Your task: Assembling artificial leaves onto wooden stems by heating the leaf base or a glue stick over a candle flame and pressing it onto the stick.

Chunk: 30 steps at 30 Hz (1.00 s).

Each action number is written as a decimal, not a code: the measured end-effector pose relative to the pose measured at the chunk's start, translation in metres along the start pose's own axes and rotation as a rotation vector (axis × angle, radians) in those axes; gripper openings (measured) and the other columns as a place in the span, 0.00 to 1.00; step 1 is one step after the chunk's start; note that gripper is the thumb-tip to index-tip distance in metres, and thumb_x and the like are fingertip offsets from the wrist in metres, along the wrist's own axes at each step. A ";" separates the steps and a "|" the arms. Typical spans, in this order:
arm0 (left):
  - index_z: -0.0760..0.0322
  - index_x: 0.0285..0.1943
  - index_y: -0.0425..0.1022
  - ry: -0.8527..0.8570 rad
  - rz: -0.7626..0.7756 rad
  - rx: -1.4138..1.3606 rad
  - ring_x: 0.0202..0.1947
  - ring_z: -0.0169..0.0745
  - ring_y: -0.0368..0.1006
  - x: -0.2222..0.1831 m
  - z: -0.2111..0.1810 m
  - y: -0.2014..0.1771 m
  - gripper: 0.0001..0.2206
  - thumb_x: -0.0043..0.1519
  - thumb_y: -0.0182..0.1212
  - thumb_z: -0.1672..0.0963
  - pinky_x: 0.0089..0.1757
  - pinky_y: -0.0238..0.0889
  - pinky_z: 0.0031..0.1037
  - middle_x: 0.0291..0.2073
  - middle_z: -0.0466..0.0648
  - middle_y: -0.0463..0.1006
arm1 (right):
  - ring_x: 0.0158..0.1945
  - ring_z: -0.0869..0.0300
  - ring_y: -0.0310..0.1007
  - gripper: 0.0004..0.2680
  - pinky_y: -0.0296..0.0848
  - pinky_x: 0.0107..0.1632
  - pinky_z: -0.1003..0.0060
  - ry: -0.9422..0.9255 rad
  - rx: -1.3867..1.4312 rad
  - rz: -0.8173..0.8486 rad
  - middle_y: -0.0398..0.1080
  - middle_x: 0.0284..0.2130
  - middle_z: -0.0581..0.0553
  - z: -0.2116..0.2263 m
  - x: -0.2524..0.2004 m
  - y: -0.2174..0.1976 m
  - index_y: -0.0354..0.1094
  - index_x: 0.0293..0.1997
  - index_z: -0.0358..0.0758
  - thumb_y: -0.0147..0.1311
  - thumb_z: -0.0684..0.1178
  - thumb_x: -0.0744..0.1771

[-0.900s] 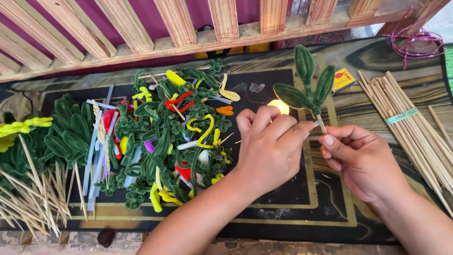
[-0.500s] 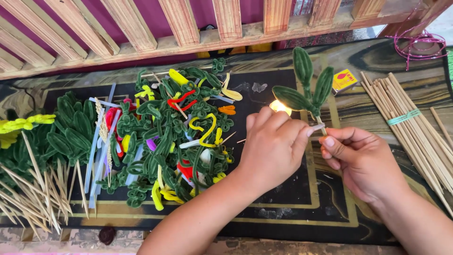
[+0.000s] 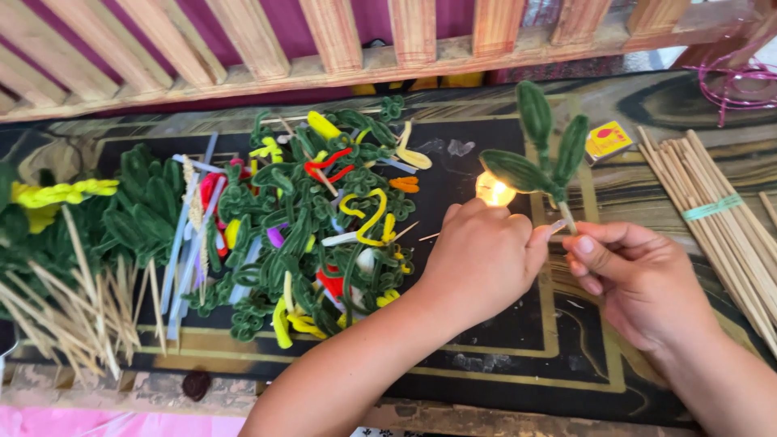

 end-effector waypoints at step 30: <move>0.54 0.37 0.58 -0.434 -0.247 -0.677 0.27 0.31 0.79 0.019 0.180 -0.114 0.16 0.58 0.62 0.66 0.26 0.67 0.19 0.39 0.49 0.83 | 0.33 0.61 0.71 0.06 0.59 0.30 0.73 -0.021 0.023 0.027 0.76 0.37 0.38 0.014 0.003 -0.007 0.74 0.44 0.42 0.55 0.37 0.67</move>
Point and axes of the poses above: each hand's wrist, its own x-axis towards the middle knuckle, its own y-axis out of the palm, z = x × y, the point moved 8 cm from there along x, towards the middle knuckle
